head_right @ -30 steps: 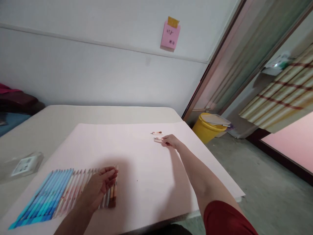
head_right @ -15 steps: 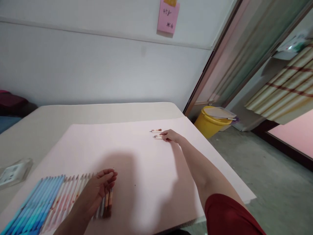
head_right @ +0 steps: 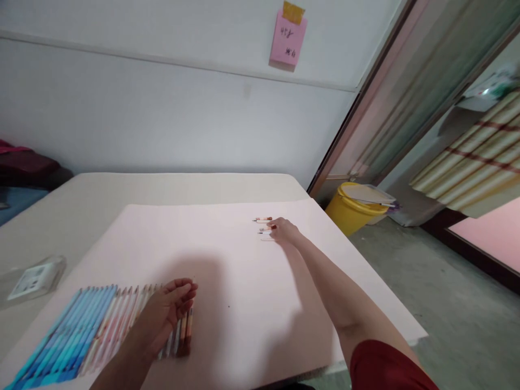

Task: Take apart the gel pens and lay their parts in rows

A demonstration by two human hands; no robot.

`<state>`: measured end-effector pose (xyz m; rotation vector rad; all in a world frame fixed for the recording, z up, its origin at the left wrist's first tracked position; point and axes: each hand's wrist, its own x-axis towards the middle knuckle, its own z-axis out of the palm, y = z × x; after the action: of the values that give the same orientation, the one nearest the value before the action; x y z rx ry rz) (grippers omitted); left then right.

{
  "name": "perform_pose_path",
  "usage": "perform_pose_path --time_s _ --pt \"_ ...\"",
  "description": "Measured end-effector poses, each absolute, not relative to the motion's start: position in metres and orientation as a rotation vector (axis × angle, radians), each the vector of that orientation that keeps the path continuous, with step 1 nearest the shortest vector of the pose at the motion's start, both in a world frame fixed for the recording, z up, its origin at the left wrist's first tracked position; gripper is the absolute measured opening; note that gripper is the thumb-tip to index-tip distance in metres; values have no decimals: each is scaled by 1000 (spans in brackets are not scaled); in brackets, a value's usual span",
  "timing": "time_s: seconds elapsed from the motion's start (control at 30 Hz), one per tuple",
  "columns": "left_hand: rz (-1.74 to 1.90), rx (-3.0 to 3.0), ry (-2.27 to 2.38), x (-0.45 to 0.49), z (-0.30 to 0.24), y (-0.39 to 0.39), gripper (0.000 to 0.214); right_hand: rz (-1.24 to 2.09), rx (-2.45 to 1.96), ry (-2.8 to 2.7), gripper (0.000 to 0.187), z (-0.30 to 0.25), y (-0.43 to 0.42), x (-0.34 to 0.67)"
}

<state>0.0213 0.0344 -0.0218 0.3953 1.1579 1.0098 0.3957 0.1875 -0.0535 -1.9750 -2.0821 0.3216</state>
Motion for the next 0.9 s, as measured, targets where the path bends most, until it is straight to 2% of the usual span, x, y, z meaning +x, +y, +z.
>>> perform_pose_path --time_s 0.2,0.4,0.9 --pt "1026 401 1121 16 -20 31 16 150 -2001 -2241 44 -52 153 386" --pt "1030 408 1091 14 -23 30 18 -43 -2078 -2277 21 -63 133 371" --pt "1031 398 1085 13 -21 31 19 -251 -2070 -2333 27 -68 141 363"
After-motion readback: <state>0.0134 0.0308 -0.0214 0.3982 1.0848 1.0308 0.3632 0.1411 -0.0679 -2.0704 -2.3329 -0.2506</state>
